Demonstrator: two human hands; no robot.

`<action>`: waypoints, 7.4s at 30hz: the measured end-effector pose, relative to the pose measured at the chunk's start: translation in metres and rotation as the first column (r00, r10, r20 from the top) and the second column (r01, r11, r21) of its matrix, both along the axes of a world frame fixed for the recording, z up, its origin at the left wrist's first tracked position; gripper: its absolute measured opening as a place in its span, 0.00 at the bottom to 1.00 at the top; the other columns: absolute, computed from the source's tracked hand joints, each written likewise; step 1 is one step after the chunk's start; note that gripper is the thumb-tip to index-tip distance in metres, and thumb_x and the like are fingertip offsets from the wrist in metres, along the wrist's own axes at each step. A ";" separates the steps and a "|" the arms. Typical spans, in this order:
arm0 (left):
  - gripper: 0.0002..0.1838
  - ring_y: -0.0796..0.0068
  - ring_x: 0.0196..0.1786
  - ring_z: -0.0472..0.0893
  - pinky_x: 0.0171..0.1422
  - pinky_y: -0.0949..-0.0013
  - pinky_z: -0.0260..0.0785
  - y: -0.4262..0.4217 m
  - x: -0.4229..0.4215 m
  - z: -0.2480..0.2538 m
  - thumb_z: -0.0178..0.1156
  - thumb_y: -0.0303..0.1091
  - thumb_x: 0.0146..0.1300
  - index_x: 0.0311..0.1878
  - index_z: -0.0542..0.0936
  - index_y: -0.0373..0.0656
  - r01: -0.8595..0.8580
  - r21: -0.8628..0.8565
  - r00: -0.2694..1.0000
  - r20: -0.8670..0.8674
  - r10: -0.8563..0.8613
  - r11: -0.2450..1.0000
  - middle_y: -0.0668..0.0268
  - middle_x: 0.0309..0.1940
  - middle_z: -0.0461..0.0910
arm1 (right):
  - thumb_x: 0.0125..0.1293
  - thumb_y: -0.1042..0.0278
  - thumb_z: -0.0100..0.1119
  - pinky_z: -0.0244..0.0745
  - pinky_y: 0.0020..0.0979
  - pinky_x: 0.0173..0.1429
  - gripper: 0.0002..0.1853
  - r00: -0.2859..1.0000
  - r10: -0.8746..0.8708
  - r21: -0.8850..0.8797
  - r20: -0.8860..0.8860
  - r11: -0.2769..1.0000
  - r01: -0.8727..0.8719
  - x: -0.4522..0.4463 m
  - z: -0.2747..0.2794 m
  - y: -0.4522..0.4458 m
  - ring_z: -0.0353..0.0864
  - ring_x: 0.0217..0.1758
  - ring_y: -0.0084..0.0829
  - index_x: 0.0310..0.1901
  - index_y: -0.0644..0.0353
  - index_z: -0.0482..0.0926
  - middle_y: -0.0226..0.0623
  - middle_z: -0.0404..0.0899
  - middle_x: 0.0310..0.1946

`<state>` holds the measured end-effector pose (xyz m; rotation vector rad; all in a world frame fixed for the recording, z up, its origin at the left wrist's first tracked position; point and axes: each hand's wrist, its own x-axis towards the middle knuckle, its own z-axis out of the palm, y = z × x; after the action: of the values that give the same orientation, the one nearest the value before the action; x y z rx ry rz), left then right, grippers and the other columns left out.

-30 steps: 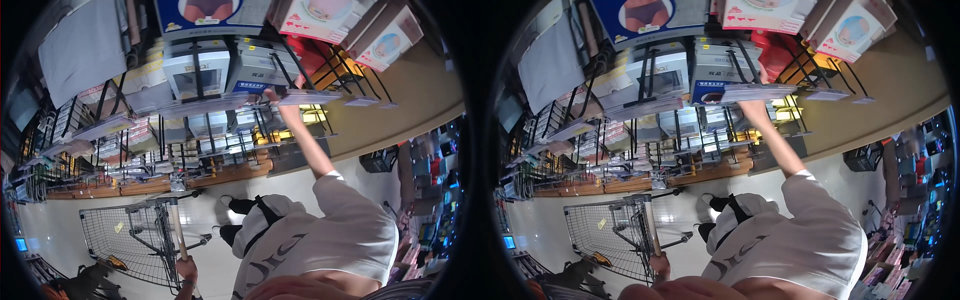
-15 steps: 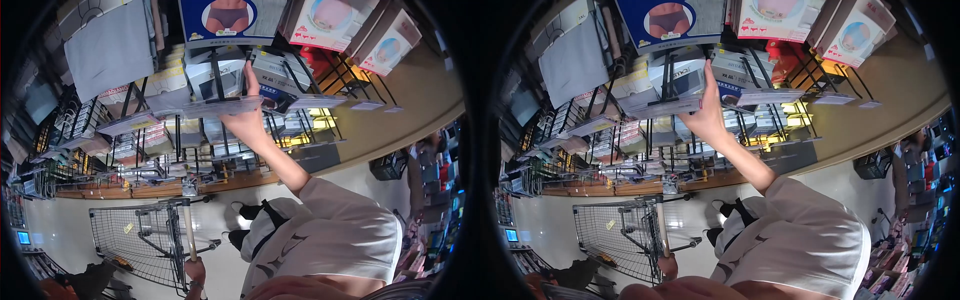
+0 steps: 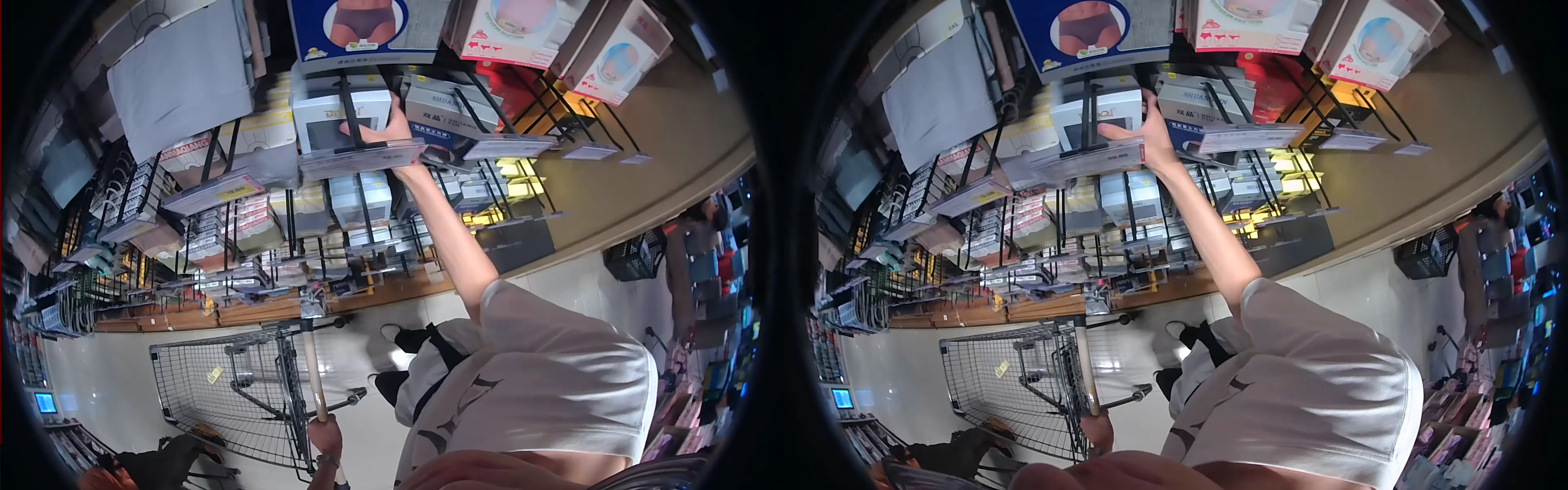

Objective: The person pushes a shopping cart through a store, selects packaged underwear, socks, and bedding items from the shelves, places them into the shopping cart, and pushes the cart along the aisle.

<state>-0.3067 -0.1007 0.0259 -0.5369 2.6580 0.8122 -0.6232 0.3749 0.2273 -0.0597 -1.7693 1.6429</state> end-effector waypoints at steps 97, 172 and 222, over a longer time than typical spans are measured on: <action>0.21 0.48 0.30 0.88 0.40 0.49 0.81 -0.039 -0.013 -0.024 0.66 0.48 0.61 0.38 0.86 0.34 0.272 0.177 0.924 0.225 -0.308 0.946 0.49 0.24 0.86 | 0.75 0.76 0.50 0.78 0.25 0.49 0.10 0.970 0.085 -0.415 0.227 0.910 0.017 0.198 -0.084 -0.189 0.84 0.43 0.22 0.47 0.62 0.83 0.33 0.86 0.39; 0.32 0.66 0.61 0.81 0.66 0.62 0.73 -0.055 -0.360 0.307 0.68 0.42 0.68 0.69 0.71 0.36 0.397 0.907 0.894 -0.345 -0.287 0.143 0.57 0.59 0.81 | 0.73 0.43 0.66 0.72 0.27 0.51 0.29 0.968 0.196 -0.364 0.158 0.923 -0.128 0.043 0.080 -0.342 0.75 0.48 0.22 0.57 0.66 0.79 0.34 0.82 0.43; 0.28 0.62 0.68 0.77 0.74 0.55 0.68 -0.216 -0.317 0.188 0.51 0.51 0.82 0.70 0.74 0.38 -0.239 0.964 0.937 0.198 0.286 0.115 0.58 0.66 0.79 | 0.80 0.44 0.54 0.81 0.35 0.61 0.27 0.805 0.594 -0.998 -0.001 0.051 -0.039 0.076 -0.061 -0.437 0.86 0.52 0.31 0.64 0.61 0.78 0.39 0.85 0.52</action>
<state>-0.6238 -0.3166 0.2137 -0.5646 1.3666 2.3807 -0.5475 -0.0620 0.1662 -0.7398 -0.4653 3.1430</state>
